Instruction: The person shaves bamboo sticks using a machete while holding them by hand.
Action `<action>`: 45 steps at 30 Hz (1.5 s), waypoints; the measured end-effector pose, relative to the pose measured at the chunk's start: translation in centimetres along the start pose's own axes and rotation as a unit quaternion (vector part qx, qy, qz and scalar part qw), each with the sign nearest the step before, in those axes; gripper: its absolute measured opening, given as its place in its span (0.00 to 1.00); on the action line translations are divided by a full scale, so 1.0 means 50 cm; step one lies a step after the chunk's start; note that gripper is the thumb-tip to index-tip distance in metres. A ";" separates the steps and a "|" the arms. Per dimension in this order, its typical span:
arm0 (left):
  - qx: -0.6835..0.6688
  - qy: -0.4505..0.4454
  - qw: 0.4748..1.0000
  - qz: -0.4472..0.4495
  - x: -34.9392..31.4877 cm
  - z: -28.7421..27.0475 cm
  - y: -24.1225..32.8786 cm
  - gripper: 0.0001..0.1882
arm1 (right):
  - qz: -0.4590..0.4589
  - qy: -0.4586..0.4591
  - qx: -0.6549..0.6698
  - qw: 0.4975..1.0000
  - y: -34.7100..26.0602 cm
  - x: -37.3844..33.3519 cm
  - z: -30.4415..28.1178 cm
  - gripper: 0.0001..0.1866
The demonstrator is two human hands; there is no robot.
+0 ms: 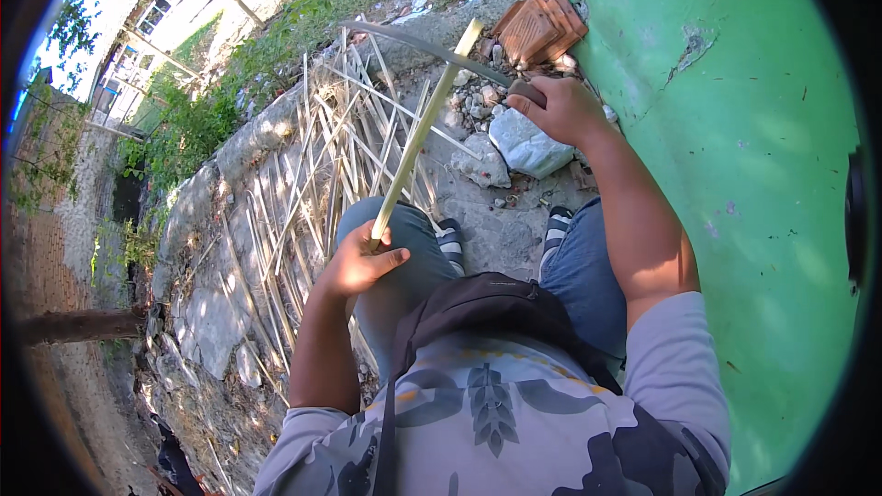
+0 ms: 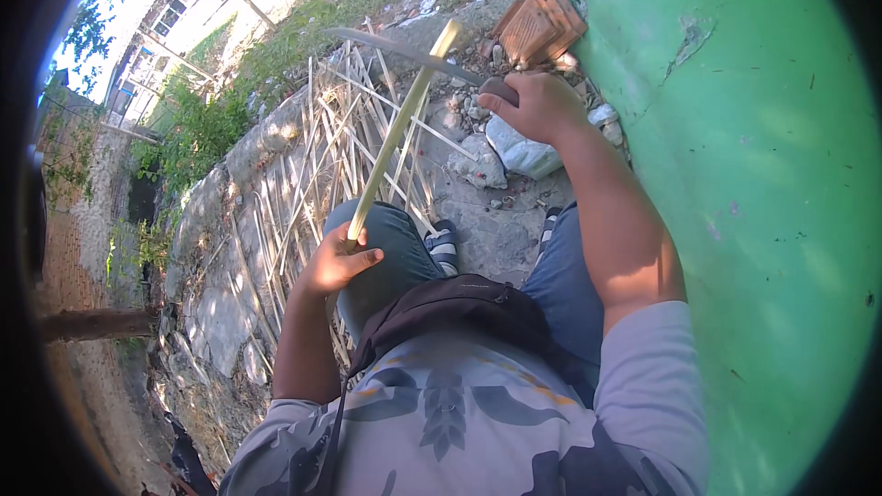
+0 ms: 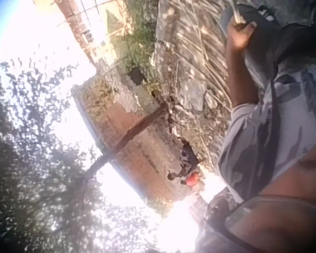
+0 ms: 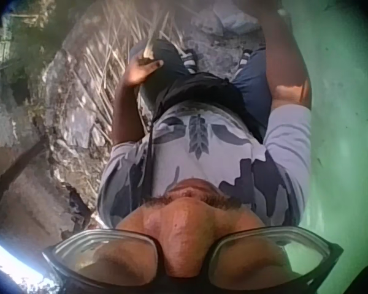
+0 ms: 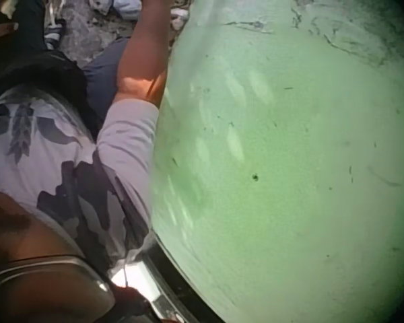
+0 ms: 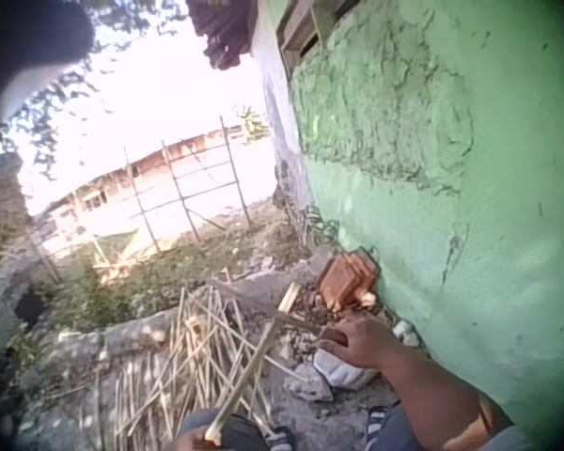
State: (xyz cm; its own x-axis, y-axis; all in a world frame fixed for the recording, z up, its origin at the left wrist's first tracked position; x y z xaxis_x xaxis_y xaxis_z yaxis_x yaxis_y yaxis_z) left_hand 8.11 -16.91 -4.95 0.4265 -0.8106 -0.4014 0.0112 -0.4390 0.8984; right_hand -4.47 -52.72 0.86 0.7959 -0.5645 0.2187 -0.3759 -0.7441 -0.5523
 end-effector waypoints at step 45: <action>0.002 0.042 0.999 0.006 -0.021 -0.003 -0.015 0.19 | -0.167 -0.164 -0.030 0.972 -0.164 -0.061 0.092 0.32</action>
State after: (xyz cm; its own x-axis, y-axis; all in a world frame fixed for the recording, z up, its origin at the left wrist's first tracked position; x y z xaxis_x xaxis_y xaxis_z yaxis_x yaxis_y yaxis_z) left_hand 7.79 -15.64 -5.19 0.5013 -0.7802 -0.3741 0.0015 -0.4315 0.9021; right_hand -1.62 -43.24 1.01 0.9832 -0.1504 0.1039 -0.0895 -0.8915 -0.4440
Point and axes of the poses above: each hand's wrist, its own x-axis towards the middle knuckle, its own z-axis out of the palm, y = z × x, the point moved 9 cm from there along x, towards the middle knuckle, and after that the axes turned 1 degree about -y, right-handed, at the moved point
